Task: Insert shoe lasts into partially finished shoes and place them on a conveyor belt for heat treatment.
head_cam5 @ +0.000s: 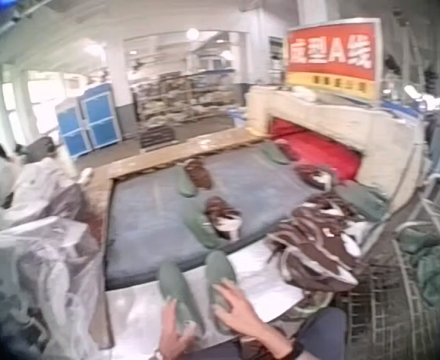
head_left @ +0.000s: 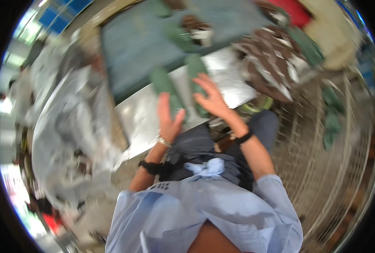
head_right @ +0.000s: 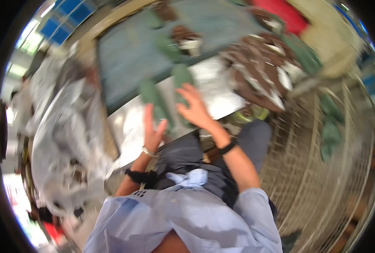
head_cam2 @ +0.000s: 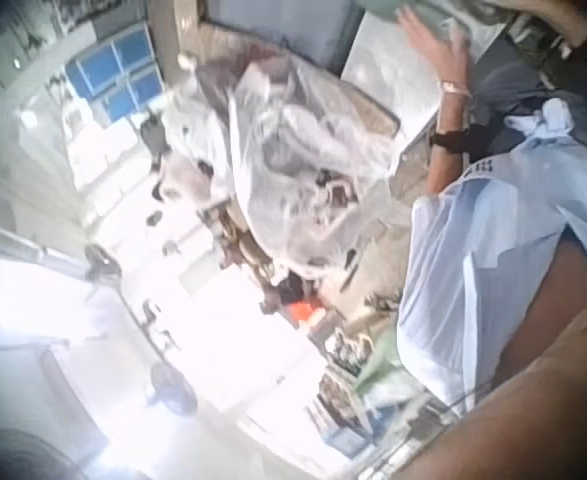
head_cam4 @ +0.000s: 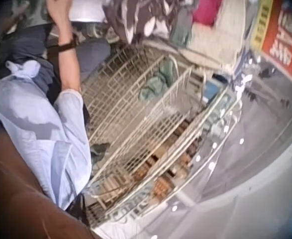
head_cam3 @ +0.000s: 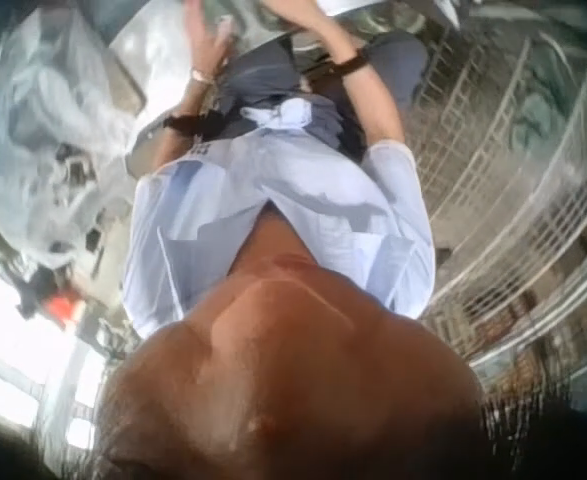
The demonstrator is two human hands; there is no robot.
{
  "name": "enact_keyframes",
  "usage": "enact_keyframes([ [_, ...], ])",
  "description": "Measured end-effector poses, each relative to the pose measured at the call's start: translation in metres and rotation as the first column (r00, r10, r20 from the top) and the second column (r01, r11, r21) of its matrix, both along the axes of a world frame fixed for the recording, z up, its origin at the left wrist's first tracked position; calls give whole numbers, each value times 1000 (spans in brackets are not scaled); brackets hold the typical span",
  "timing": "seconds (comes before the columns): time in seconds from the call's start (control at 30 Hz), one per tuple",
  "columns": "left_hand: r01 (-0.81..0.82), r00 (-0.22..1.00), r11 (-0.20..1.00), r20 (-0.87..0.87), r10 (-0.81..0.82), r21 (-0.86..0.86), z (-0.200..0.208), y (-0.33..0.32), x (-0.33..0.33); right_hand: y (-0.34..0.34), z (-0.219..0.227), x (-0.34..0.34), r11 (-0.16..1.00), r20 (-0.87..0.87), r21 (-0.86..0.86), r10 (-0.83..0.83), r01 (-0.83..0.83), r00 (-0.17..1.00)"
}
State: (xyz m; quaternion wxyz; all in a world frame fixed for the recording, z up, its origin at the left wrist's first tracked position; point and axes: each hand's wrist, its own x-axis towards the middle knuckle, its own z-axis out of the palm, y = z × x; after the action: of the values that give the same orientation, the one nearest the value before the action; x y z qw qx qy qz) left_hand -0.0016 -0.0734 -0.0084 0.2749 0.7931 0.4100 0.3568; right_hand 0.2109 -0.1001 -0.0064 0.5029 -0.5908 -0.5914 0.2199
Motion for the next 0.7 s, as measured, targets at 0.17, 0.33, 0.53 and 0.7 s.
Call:
enact_keyframes([
  [0.17, -18, 999, 998, -43, 21, 56, -3, -4, 47, -54, 37, 68, 907, 82, 121, -414, 404, 906],
  [0.33, -23, 1000, 1000, -18, 23, 0, 6, -11, 50, -114, 71, 141, 515, 206, 343, -857, 786, 472],
  [0.53, -11, 999, 999, -47, 12, 31, 3, -8, 45, -120, 47, 212, 497, 278, 113, -847, 860, 453],
  [0.7, -14, 999, 999, -42, 15, 40, -1, -4, 44, -99, 50, 248, 453, 398, -212, -769, 866, 499],
])
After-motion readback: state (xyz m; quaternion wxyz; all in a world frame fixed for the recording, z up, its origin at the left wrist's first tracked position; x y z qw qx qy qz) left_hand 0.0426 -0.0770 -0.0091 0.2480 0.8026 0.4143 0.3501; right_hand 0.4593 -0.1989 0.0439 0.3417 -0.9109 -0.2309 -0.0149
